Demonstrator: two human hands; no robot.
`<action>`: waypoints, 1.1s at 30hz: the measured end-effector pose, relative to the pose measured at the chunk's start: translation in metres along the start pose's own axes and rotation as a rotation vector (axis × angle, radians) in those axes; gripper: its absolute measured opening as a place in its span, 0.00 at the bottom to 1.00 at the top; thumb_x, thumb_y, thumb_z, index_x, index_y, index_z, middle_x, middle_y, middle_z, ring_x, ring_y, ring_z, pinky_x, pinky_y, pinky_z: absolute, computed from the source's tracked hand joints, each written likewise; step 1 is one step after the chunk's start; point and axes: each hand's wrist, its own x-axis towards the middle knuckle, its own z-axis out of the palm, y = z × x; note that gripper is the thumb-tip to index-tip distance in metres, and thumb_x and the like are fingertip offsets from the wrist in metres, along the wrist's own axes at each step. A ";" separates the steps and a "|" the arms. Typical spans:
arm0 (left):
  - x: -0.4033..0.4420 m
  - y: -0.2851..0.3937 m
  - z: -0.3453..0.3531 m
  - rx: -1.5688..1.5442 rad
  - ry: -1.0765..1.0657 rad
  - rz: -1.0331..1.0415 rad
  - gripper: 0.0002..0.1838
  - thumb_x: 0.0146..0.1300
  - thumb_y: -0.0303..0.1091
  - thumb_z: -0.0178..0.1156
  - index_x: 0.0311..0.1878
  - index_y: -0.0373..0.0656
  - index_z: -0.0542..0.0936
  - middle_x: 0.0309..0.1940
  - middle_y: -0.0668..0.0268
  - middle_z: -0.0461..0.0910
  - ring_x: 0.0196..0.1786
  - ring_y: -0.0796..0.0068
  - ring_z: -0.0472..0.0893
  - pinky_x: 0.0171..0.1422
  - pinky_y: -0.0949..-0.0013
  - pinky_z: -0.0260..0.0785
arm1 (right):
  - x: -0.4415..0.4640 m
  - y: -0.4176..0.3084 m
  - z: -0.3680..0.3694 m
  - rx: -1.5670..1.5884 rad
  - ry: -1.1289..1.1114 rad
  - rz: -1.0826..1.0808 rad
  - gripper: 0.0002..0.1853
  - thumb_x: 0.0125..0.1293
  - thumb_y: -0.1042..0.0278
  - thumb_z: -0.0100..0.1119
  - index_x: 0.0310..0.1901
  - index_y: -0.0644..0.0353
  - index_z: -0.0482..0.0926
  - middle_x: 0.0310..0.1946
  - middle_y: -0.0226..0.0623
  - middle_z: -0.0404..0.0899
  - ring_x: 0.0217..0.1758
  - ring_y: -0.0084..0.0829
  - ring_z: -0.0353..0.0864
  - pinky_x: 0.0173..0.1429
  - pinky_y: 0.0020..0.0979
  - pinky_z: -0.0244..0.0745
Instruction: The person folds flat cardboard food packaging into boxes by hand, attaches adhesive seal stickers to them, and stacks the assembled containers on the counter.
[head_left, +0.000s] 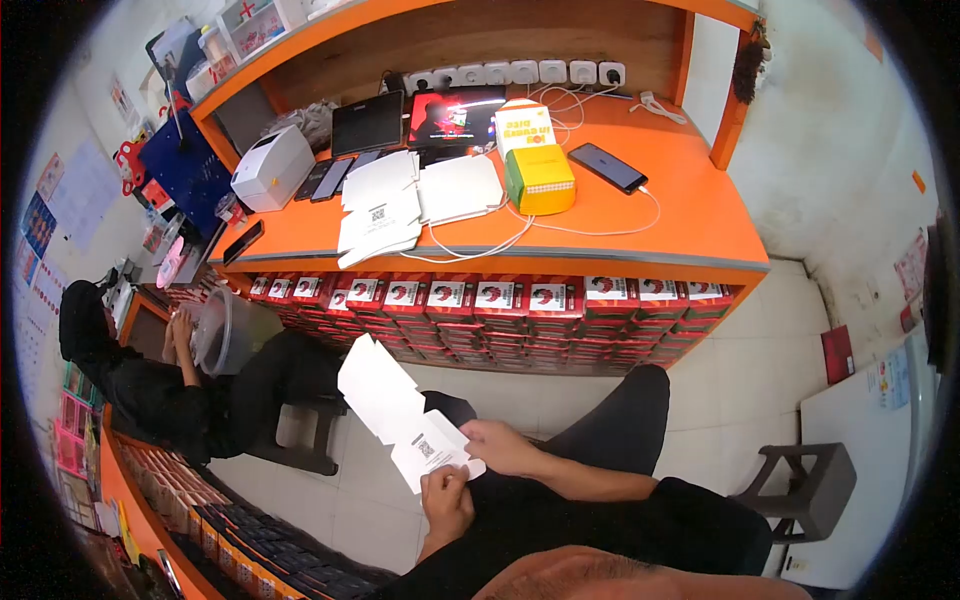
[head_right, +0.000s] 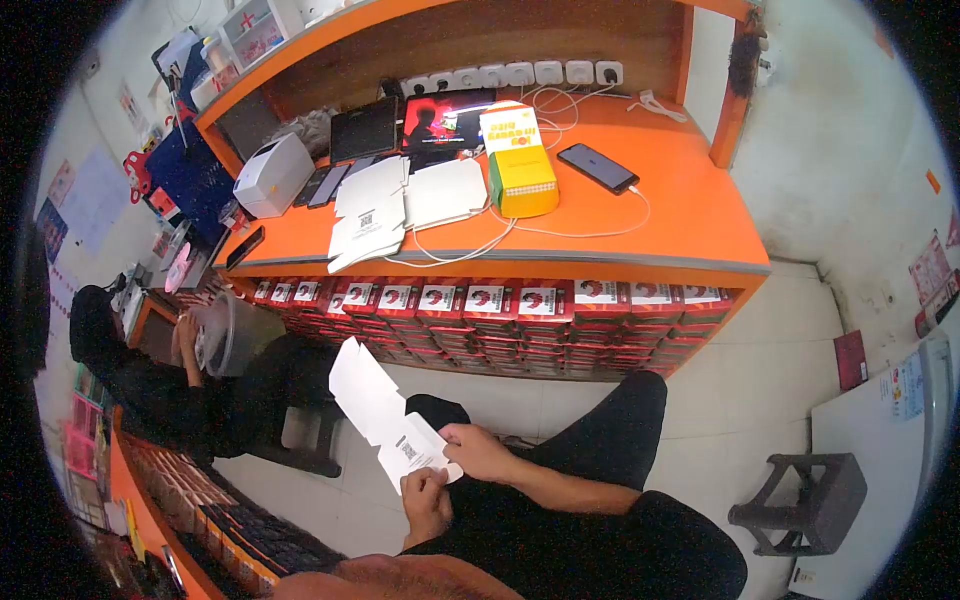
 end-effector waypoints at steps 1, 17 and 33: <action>-0.002 0.000 -0.001 0.000 0.002 -0.025 0.18 0.50 0.16 0.66 0.45 0.42 0.85 0.43 0.59 0.79 0.45 0.53 0.76 0.49 0.57 0.72 | -0.001 -0.003 0.003 0.142 0.020 0.079 0.14 0.72 0.66 0.61 0.51 0.68 0.81 0.39 0.36 0.85 0.42 0.25 0.84 0.46 0.31 0.79; -0.012 0.009 0.017 -0.967 0.080 -1.169 0.06 0.71 0.29 0.64 0.40 0.39 0.77 0.27 0.67 0.78 0.25 0.79 0.78 0.32 0.71 0.78 | -0.023 0.010 0.011 0.035 0.063 0.098 0.12 0.75 0.65 0.59 0.48 0.67 0.83 0.35 0.39 0.84 0.34 0.30 0.84 0.38 0.32 0.81; -0.015 0.018 0.004 -1.085 0.337 -0.996 0.04 0.73 0.21 0.61 0.46 0.31 0.79 0.37 0.60 0.85 0.37 0.74 0.85 0.46 0.71 0.82 | -0.033 -0.002 0.033 -0.330 0.131 -0.436 0.09 0.66 0.67 0.66 0.40 0.64 0.84 0.43 0.45 0.83 0.44 0.46 0.85 0.50 0.41 0.80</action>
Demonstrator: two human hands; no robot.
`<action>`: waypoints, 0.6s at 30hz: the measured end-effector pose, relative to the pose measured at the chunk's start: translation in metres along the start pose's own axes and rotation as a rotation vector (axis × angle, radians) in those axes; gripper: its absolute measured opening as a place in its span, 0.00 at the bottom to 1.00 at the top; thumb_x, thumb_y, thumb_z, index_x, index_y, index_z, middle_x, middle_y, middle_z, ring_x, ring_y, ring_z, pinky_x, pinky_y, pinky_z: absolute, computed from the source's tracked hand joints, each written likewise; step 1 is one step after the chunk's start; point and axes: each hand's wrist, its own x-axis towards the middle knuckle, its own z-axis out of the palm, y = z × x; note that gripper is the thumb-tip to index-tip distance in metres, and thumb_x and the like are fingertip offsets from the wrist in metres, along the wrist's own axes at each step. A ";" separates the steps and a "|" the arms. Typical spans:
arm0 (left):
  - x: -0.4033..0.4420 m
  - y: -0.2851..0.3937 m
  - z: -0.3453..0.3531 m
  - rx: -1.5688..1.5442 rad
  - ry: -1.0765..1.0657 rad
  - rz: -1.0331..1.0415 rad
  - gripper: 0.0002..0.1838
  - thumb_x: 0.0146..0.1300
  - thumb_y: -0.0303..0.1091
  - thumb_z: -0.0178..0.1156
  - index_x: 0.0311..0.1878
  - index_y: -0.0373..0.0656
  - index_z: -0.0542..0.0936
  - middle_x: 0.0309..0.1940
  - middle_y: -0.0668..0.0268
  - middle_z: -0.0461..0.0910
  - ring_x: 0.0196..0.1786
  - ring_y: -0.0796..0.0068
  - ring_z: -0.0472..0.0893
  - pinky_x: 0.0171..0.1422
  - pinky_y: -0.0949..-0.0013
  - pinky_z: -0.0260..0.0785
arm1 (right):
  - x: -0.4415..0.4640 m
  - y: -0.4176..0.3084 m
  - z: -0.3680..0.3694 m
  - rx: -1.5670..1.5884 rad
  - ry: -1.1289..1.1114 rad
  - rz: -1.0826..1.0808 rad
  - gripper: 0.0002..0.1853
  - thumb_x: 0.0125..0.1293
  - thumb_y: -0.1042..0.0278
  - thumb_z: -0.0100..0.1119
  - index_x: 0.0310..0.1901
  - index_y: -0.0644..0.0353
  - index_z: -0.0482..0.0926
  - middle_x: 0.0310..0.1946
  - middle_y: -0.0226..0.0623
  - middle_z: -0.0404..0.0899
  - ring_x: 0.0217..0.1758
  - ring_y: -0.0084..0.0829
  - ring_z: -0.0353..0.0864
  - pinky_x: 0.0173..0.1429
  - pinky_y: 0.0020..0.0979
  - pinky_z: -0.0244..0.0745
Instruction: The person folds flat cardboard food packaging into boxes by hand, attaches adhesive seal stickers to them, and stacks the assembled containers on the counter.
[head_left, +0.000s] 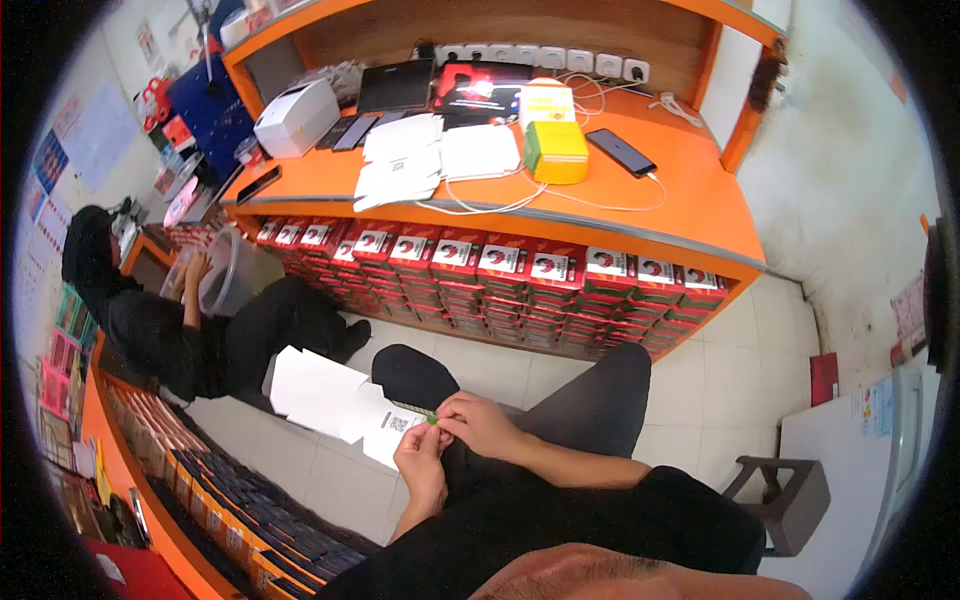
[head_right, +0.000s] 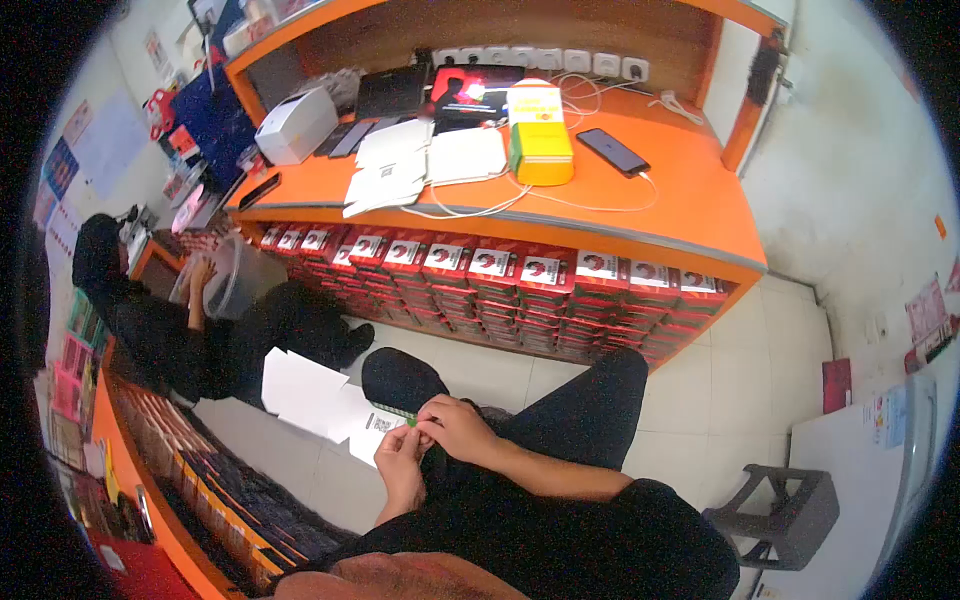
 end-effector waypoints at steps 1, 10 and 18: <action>0.001 -0.002 -0.006 0.002 -0.019 -0.017 0.04 0.73 0.22 0.61 0.46 0.31 0.79 0.38 0.60 0.85 0.38 0.74 0.85 0.47 0.70 0.82 | 0.002 0.002 0.003 -0.010 -0.018 -0.004 0.09 0.67 0.67 0.66 0.41 0.64 0.84 0.44 0.44 0.84 0.46 0.44 0.85 0.51 0.39 0.80; 0.031 -0.014 -0.042 -0.025 -0.164 -0.179 0.04 0.74 0.25 0.61 0.47 0.35 0.79 0.41 0.59 0.85 0.42 0.72 0.85 0.50 0.68 0.82 | 0.025 -0.004 0.011 0.147 -0.172 0.131 0.07 0.68 0.75 0.68 0.41 0.72 0.83 0.55 0.44 0.78 0.46 0.30 0.87 0.51 0.30 0.85; 0.043 -0.026 -0.052 -0.160 -0.154 -0.267 0.08 0.73 0.25 0.62 0.52 0.35 0.78 0.41 0.59 0.85 0.41 0.71 0.86 0.53 0.64 0.83 | 0.031 -0.001 0.016 0.122 -0.274 0.181 0.06 0.67 0.74 0.68 0.43 0.66 0.86 0.54 0.40 0.80 0.47 0.26 0.84 0.50 0.27 0.80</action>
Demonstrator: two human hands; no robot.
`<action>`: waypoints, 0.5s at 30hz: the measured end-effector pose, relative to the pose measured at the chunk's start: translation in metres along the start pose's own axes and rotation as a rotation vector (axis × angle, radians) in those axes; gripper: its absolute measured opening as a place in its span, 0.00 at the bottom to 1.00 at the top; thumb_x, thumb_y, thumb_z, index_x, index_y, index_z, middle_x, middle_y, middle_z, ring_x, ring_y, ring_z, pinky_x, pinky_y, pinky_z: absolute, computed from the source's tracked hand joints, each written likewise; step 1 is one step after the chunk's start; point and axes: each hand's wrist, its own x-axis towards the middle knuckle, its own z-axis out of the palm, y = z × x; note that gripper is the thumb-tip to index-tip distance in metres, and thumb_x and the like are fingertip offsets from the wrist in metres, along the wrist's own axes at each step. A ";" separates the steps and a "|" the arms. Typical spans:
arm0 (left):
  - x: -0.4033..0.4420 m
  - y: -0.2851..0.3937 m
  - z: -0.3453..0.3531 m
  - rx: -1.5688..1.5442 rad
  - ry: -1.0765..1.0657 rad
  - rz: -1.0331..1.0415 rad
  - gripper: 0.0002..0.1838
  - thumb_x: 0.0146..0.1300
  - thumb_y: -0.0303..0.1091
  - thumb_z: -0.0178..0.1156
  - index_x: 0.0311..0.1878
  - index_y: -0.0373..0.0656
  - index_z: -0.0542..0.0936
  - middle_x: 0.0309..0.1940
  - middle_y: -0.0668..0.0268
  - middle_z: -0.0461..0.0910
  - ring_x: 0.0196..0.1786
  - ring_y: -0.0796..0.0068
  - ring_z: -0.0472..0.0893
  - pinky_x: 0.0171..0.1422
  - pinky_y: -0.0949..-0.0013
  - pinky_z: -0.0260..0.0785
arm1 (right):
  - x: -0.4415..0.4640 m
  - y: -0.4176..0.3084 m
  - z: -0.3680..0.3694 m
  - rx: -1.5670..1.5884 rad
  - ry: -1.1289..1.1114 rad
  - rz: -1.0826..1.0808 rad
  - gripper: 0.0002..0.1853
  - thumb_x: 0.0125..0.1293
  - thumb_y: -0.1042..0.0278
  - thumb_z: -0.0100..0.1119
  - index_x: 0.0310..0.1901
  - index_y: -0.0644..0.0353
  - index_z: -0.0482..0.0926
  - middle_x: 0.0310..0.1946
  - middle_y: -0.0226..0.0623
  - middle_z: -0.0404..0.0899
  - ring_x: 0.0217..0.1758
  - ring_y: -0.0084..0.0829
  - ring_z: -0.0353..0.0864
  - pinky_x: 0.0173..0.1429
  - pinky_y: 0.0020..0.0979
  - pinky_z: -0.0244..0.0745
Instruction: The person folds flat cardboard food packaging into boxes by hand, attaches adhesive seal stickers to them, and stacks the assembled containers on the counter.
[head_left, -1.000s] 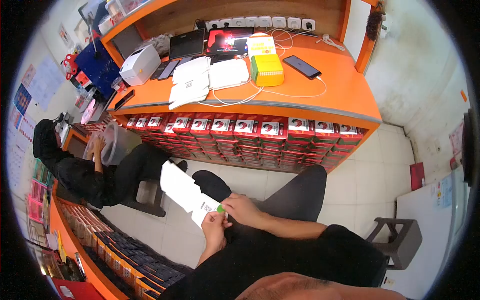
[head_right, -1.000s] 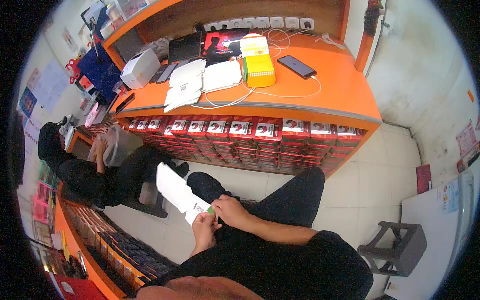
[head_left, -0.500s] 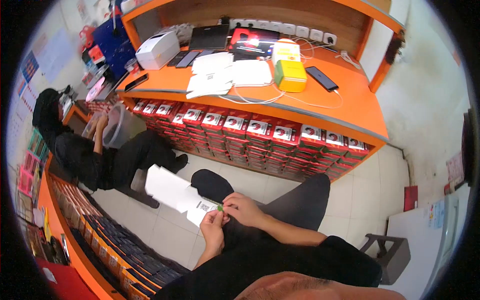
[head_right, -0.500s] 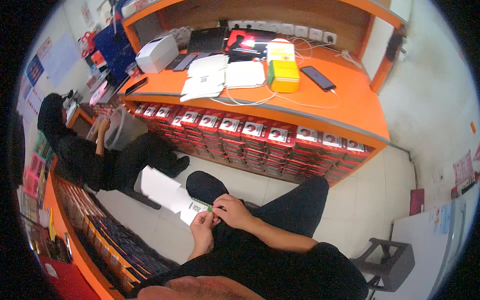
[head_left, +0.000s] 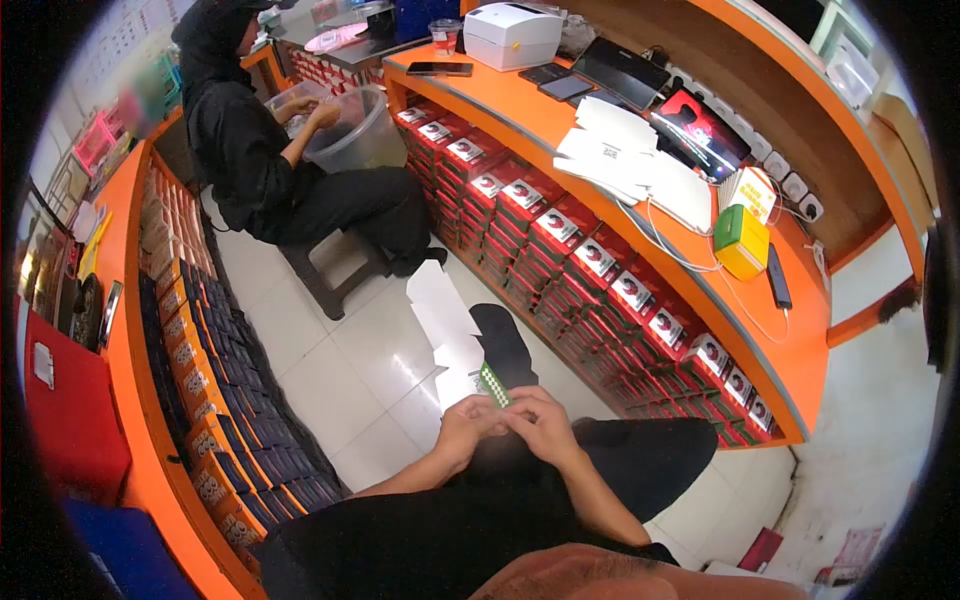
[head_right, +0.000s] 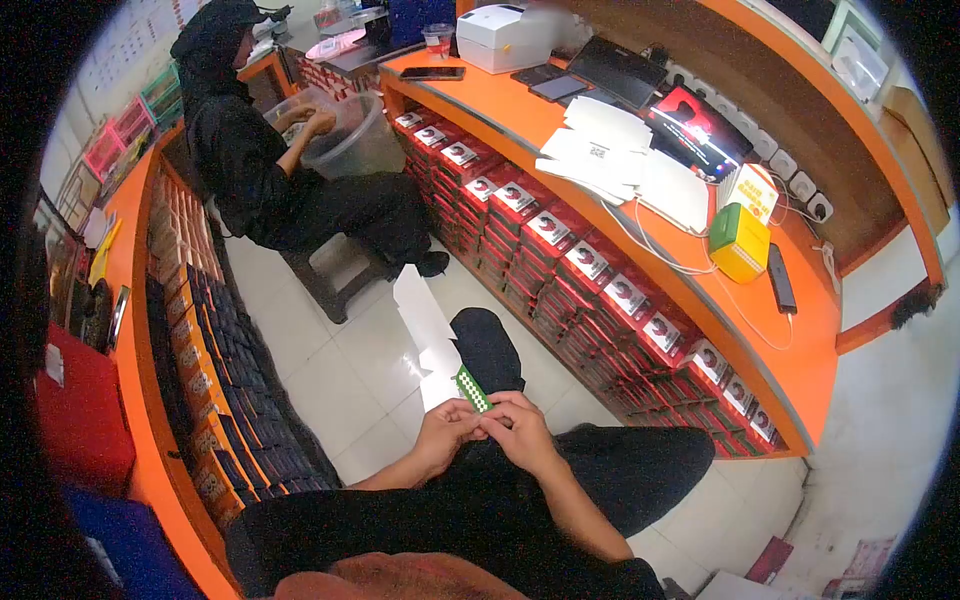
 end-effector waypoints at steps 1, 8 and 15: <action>-0.001 0.000 0.000 -0.023 0.001 -0.019 0.09 0.73 0.25 0.62 0.53 0.34 0.78 0.42 0.58 0.85 0.42 0.70 0.86 0.53 0.64 0.83 | -0.002 0.001 0.002 -0.029 0.001 0.021 0.06 0.68 0.74 0.68 0.43 0.66 0.86 0.55 0.40 0.81 0.46 0.26 0.84 0.49 0.27 0.80; -0.011 0.006 0.000 -0.152 0.071 0.024 0.12 0.72 0.21 0.60 0.57 0.30 0.79 0.46 0.55 0.85 0.45 0.67 0.87 0.54 0.64 0.83 | 0.003 0.005 0.007 -0.109 0.038 -0.028 0.08 0.70 0.72 0.66 0.46 0.67 0.85 0.55 0.46 0.83 0.47 0.33 0.89 0.50 0.32 0.85; -0.016 0.013 0.026 -0.030 0.114 0.102 0.09 0.74 0.23 0.58 0.54 0.32 0.79 0.42 0.58 0.85 0.43 0.70 0.86 0.53 0.67 0.83 | 0.005 0.014 0.002 -0.242 0.086 -0.149 0.06 0.70 0.71 0.64 0.44 0.63 0.82 0.52 0.47 0.83 0.53 0.45 0.85 0.57 0.38 0.80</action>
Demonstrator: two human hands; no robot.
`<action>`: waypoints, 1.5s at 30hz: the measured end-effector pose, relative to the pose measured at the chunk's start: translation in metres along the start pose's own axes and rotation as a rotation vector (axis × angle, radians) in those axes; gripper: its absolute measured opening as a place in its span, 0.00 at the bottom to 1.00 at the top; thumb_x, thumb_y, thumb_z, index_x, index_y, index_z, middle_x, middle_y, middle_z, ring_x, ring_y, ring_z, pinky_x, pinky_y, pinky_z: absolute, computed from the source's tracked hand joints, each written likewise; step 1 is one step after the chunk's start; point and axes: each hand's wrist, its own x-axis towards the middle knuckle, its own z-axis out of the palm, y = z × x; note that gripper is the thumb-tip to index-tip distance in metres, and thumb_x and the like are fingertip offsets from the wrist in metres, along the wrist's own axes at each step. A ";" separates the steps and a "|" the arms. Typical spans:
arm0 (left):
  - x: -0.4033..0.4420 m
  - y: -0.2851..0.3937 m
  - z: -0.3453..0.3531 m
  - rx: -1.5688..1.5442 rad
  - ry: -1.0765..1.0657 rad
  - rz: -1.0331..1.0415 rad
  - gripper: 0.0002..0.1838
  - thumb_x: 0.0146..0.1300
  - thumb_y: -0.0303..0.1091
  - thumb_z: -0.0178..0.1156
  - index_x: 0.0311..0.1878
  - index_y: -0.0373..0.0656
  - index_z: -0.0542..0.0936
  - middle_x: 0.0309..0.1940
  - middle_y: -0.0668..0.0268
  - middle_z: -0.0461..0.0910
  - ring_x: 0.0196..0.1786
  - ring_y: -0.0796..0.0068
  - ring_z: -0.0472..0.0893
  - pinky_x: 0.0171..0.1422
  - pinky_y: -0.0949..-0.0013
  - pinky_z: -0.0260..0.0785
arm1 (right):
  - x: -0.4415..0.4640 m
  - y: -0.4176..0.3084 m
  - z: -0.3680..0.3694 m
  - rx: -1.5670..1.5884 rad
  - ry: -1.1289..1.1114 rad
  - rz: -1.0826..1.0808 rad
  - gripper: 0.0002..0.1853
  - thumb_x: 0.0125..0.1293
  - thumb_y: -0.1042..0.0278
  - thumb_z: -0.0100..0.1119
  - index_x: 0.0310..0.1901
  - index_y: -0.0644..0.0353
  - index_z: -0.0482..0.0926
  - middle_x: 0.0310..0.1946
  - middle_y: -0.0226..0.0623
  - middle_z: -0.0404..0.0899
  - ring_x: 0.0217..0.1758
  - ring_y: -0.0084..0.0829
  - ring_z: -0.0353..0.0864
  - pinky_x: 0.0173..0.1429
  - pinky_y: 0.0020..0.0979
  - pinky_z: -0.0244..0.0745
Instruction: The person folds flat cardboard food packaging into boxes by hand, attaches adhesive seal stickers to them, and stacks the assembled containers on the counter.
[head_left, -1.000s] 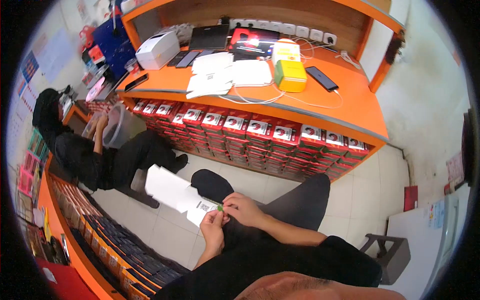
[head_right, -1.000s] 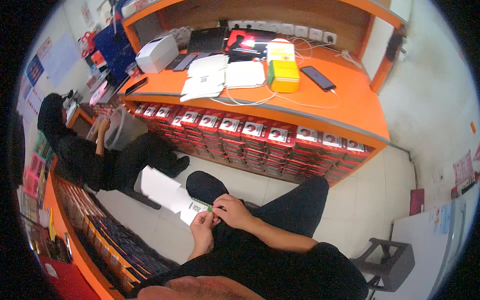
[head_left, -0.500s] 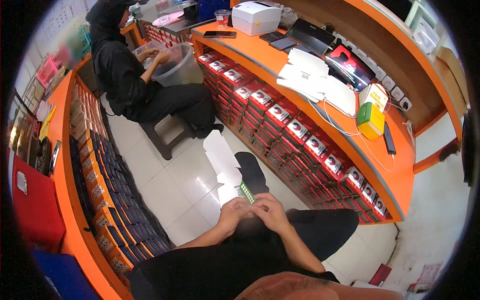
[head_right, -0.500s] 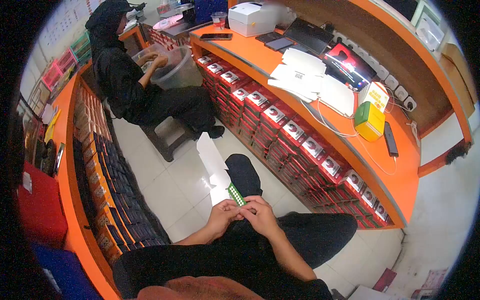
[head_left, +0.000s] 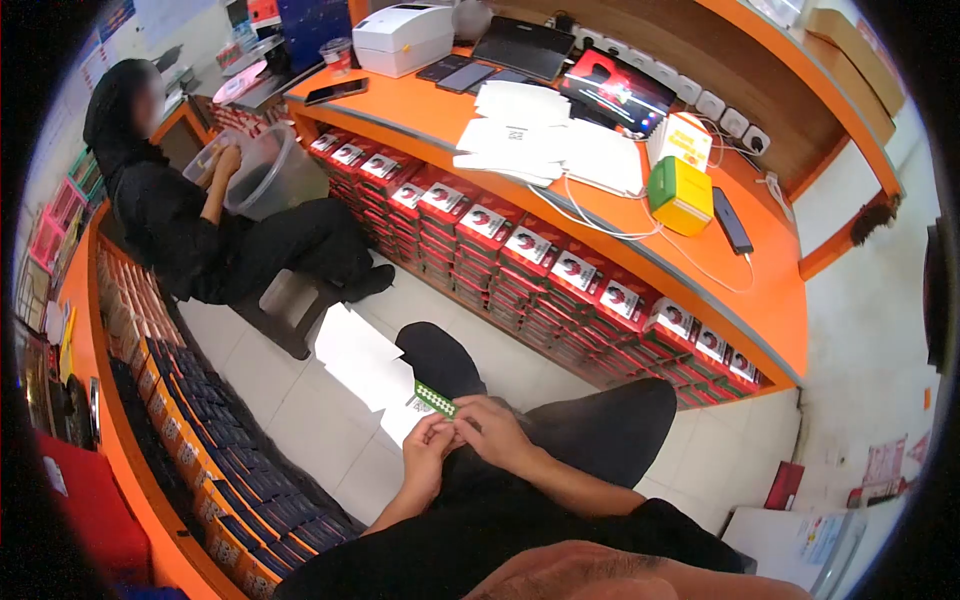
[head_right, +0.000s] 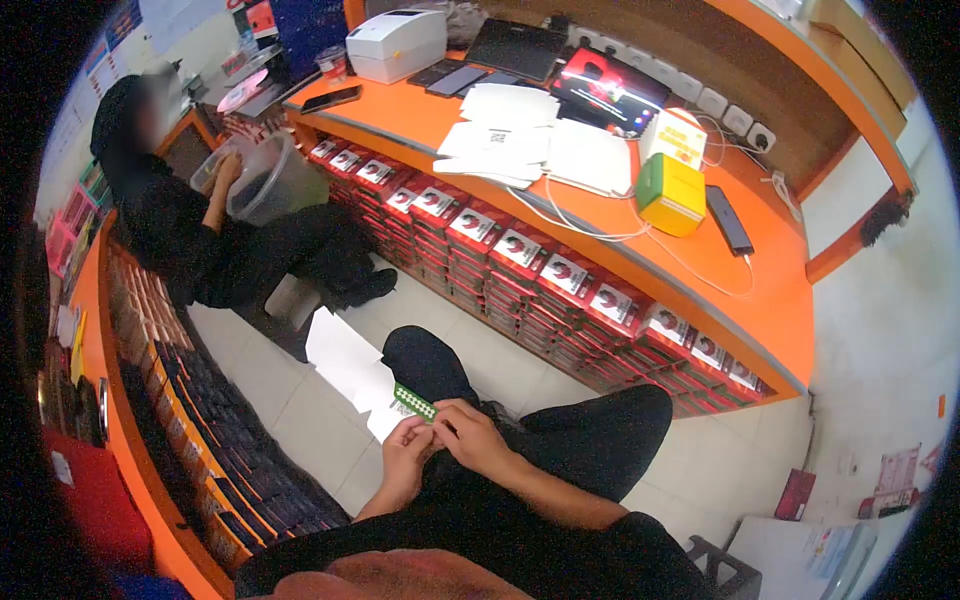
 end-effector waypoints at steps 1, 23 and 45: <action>-0.001 0.004 0.004 0.037 0.002 -0.001 0.08 0.74 0.23 0.58 0.52 0.32 0.79 0.41 0.60 0.85 0.42 0.71 0.86 0.52 0.68 0.83 | 0.000 0.002 -0.003 -0.013 -0.014 -0.034 0.07 0.69 0.71 0.65 0.44 0.64 0.81 0.53 0.49 0.82 0.53 0.47 0.85 0.57 0.39 0.80; 0.014 0.037 0.048 1.603 -0.547 0.237 0.13 0.63 0.30 0.66 0.49 0.38 0.78 0.41 0.48 0.82 0.48 0.44 0.83 0.51 0.50 0.76 | -0.007 0.069 -0.040 0.823 0.349 0.566 0.13 0.76 0.70 0.57 0.56 0.67 0.78 0.42 0.37 0.85 0.37 0.24 0.83 0.36 0.27 0.81; 0.058 0.001 0.077 0.620 -0.114 -0.007 0.06 0.66 0.26 0.68 0.41 0.34 0.84 0.30 0.67 0.85 0.30 0.83 0.79 0.34 0.77 0.69 | -0.020 0.047 -0.059 -0.045 0.333 0.032 0.11 0.70 0.72 0.65 0.51 0.65 0.85 0.36 0.41 0.80 0.42 0.36 0.86 0.46 0.34 0.81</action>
